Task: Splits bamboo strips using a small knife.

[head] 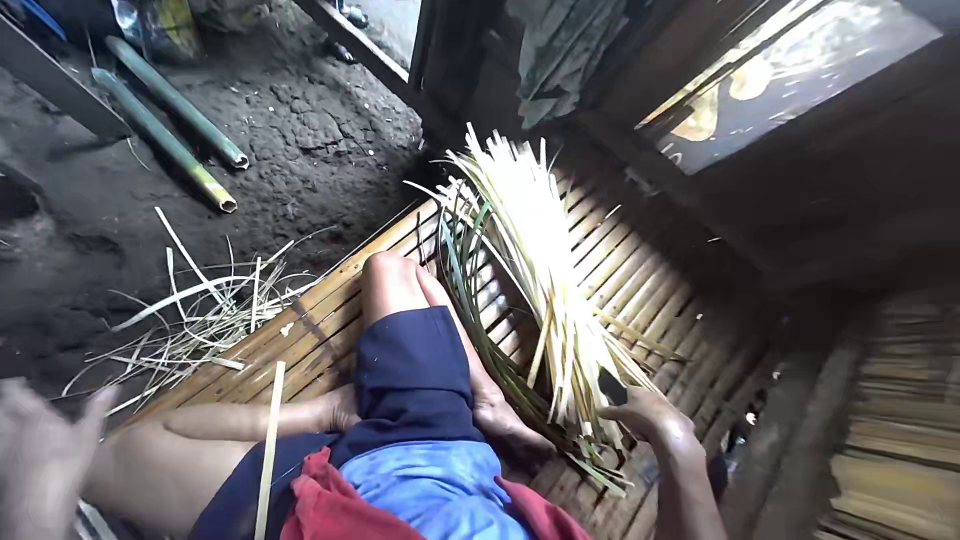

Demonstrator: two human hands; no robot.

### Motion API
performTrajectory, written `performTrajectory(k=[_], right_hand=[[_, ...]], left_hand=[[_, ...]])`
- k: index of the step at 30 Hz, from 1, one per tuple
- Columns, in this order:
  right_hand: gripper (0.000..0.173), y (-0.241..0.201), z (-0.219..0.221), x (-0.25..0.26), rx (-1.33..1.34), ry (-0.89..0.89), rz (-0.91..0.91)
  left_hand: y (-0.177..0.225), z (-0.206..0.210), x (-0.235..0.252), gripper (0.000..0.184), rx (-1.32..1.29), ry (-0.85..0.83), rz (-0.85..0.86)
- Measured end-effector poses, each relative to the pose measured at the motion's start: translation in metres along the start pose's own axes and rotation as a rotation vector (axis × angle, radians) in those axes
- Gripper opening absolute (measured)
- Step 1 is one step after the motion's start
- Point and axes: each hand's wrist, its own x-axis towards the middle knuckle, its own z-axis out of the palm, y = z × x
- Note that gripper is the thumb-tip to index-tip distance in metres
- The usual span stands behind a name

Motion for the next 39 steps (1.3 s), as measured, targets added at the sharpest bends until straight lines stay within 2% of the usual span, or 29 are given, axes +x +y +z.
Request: performTrajectory(k=[2,5,7,10,13,16,18,20,23,27,34,39], right_hand=[[0.069,-0.015,-0.006,-0.021,0.048,0.130,0.058],[0.063,-0.039,-0.016,-0.040,0.129,0.360,-0.074],[0.051,-0.058,-0.022,-0.043,0.160,0.471,-0.281],[0.044,-0.097,-0.021,-0.039,0.352,0.487,-0.723],[0.038,-0.151,-0.010,-0.064,0.616,0.255,-0.925],[0.019,-0.200,0.006,-0.090,0.838,-0.202,-1.162],[0.027,-0.227,0.013,-0.109,0.763,-0.500,-1.314],[0.035,-0.245,0.016,-0.135,0.642,-0.727,-1.356],[0.024,-0.263,0.019,-0.160,0.541,-0.924,-1.457],[0.026,-0.268,0.012,-0.172,0.423,-1.025,-1.546],[0.022,-0.264,-0.008,-0.176,0.271,-0.912,-1.658],[0.021,-0.267,-0.013,-0.177,0.205,-0.897,-1.677]], left_hand=[[0.028,0.021,-0.017,0.073,-0.188,-0.295,0.010],[0.075,0.053,-0.047,0.051,-0.567,-0.621,-0.039],[0.094,0.071,-0.064,0.045,-0.801,-0.709,-0.141],[0.103,0.091,-0.080,0.035,-1.080,-0.661,-0.182],[0.115,0.086,-0.093,0.029,-1.180,-0.544,-0.172],[0.128,0.072,-0.106,0.030,-1.270,-0.498,-0.162],[0.139,0.057,-0.114,0.032,-1.276,-0.506,-0.177],[0.150,0.043,-0.122,0.029,-1.228,-0.479,-0.157],[0.162,0.031,-0.131,0.019,-1.183,-0.431,-0.103],[0.168,0.036,-0.138,0.011,-1.249,-0.352,-0.055],[0.177,0.041,-0.145,0.005,-1.235,-0.224,-0.018],[0.178,0.040,-0.147,0.005,-1.269,-0.198,-0.022]])
